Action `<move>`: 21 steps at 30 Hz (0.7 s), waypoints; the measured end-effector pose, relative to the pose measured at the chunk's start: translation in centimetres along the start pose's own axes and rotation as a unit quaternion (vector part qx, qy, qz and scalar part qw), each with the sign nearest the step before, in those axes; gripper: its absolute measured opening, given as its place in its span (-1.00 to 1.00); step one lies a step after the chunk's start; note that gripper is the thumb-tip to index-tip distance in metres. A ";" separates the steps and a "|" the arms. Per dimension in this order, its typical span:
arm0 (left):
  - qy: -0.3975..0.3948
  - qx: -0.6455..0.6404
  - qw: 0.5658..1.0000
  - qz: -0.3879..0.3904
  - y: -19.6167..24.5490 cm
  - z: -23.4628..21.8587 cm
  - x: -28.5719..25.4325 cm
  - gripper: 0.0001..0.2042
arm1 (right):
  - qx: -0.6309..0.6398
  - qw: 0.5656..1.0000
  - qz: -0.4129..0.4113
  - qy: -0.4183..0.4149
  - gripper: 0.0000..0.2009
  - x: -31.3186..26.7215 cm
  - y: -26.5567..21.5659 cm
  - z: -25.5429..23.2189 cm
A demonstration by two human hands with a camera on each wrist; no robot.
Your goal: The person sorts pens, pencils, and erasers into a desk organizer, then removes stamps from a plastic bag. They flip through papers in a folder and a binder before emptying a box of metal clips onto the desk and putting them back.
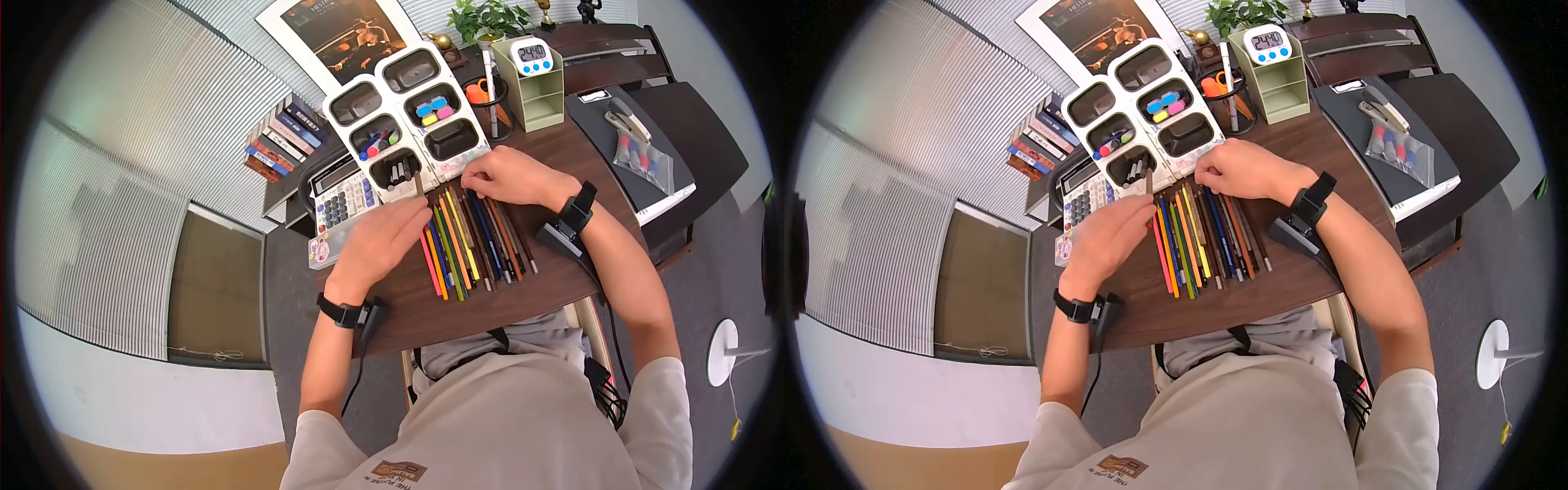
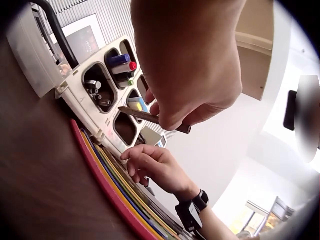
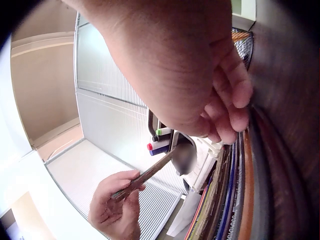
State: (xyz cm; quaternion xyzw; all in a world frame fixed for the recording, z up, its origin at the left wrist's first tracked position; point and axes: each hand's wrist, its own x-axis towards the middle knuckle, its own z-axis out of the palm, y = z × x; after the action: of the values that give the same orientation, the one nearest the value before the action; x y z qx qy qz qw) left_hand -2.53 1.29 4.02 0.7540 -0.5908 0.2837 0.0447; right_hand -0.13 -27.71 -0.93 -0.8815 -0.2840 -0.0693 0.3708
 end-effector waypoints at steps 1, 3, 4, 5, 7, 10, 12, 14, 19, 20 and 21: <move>0.011 0.004 1.000 -0.006 -0.5 0.4 0.2 -0.66 | -0.001 1.000 0.000 0.000 -0.77 0.0 0.1 0.0; 0.023 0.006 1.000 -0.010 -1.3 1.5 0.4 -0.66 | 0.008 1.000 -0.008 0.002 -0.79 0.0 0.3 0.1; 0.028 0.009 0.999 -0.031 -1.5 2.1 0.4 -0.67 | 0.008 1.000 -0.007 0.003 -0.79 0.0 0.4 0.1; 0.032 0.012 0.998 -0.052 -1.8 2.6 0.5 -0.69 | -0.007 1.000 -0.013 0.005 -0.80 0.1 0.4 0.1; 0.042 0.007 0.997 -0.069 -2.5 3.3 0.7 -0.71 | -0.020 1.000 -0.018 0.007 -0.82 0.0 0.4 0.2; 0.053 0.001 0.993 -0.109 -3.4 4.1 0.9 -0.73 | 0.009 1.000 0.003 -0.001 -0.84 0.0 0.3 0.2; 0.053 -0.004 0.990 -0.130 -3.9 4.6 0.9 -0.74 | -0.005 1.000 -0.004 0.000 -0.86 0.1 0.6 0.3; 0.023 0.004 0.986 -0.165 -4.0 4.8 0.9 -0.74 | 0.002 1.000 -0.002 0.002 -0.86 0.0 0.6 0.3; 0.040 0.003 0.982 -0.183 -3.8 5.3 0.9 -0.74 | 0.003 1.000 -0.002 -0.001 -0.87 0.0 0.4 0.2; 0.050 0.002 0.981 -0.186 -3.6 5.3 1.0 -0.74 | -0.003 1.000 -0.003 0.000 -0.87 0.0 0.4 0.2; 0.050 0.001 0.981 -0.187 -3.5 5.3 0.9 -0.74 | -0.008 1.000 -0.005 0.002 -0.86 0.0 0.4 0.2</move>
State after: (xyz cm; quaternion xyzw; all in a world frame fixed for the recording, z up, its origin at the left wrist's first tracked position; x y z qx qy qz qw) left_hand 2.81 -0.61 0.98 0.8360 -0.4363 0.3084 0.1252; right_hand 0.10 -27.74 -1.32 -0.8831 -0.2868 -0.0749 0.3635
